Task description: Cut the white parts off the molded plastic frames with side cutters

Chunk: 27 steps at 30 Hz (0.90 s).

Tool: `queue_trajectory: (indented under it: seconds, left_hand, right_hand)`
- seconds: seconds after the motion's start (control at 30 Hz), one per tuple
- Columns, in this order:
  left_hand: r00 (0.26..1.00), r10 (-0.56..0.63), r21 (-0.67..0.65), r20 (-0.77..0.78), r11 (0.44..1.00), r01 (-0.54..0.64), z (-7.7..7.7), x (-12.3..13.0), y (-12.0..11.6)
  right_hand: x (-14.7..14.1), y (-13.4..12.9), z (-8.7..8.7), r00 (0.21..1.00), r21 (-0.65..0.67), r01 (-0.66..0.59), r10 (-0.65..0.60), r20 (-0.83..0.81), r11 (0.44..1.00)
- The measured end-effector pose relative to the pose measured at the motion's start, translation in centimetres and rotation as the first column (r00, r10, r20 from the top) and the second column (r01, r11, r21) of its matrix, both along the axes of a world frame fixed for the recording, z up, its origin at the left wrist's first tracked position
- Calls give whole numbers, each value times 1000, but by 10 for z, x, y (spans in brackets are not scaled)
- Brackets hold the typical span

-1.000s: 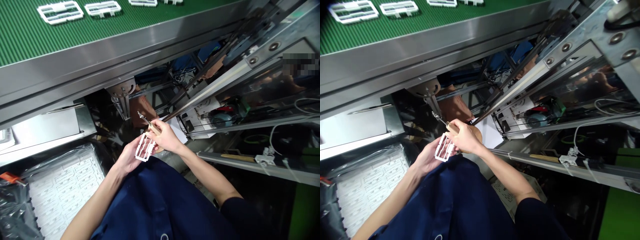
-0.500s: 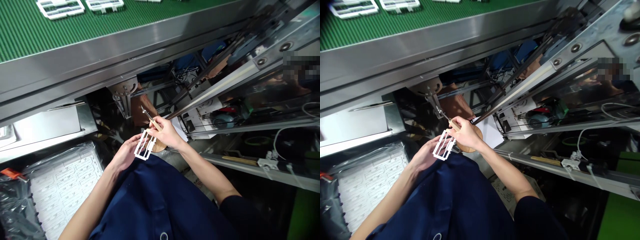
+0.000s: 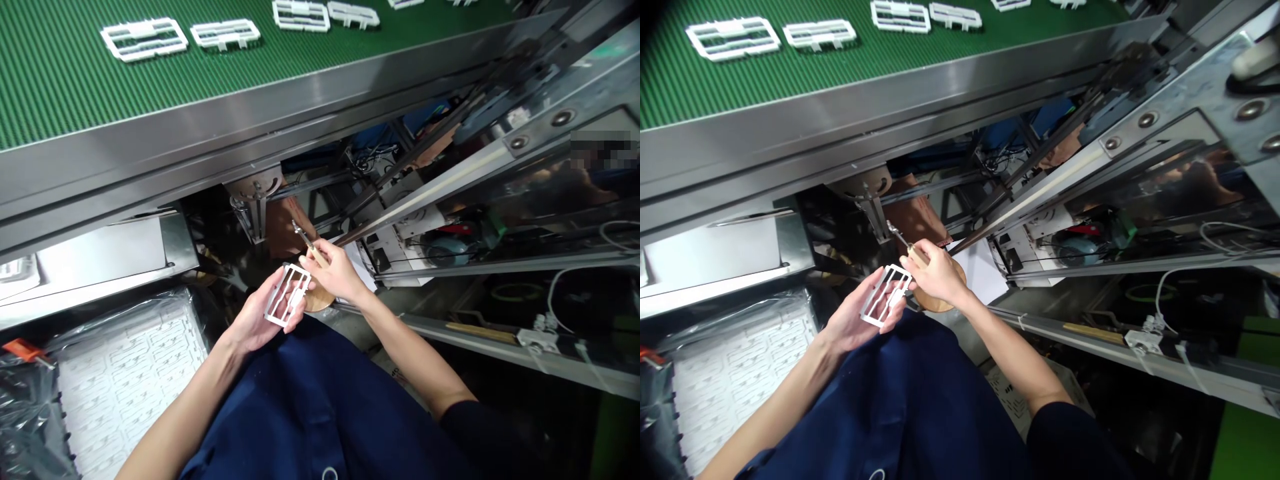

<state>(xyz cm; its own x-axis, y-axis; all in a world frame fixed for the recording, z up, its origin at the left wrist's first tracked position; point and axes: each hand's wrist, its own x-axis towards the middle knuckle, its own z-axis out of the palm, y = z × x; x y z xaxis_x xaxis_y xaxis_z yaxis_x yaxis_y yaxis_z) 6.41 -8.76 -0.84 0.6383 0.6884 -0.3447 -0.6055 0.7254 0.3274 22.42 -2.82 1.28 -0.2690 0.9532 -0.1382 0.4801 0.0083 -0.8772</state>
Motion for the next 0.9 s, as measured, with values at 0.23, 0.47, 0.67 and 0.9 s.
queue_trajectory:
  seconds: [0.23,0.47,0.67,0.9]
  left_hand:
    - [999,11,20,-30,1000,-10,-1,-3,1]
    - [693,340,406,-636,911,-75,-3,13,-2]
    - [414,472,536,-779,843,49,-6,19,-3]
    - [600,387,454,-700,890,-45,-4,19,-3]
  right_hand:
    - [20,4,-6,982,32,172,-169,-86,985]
    - [15,-9,2,953,-246,62,-131,-274,967]
    - [14,-14,2,973,-179,64,-102,-208,982]
    - [16,-13,0,972,-151,47,-80,-221,987]
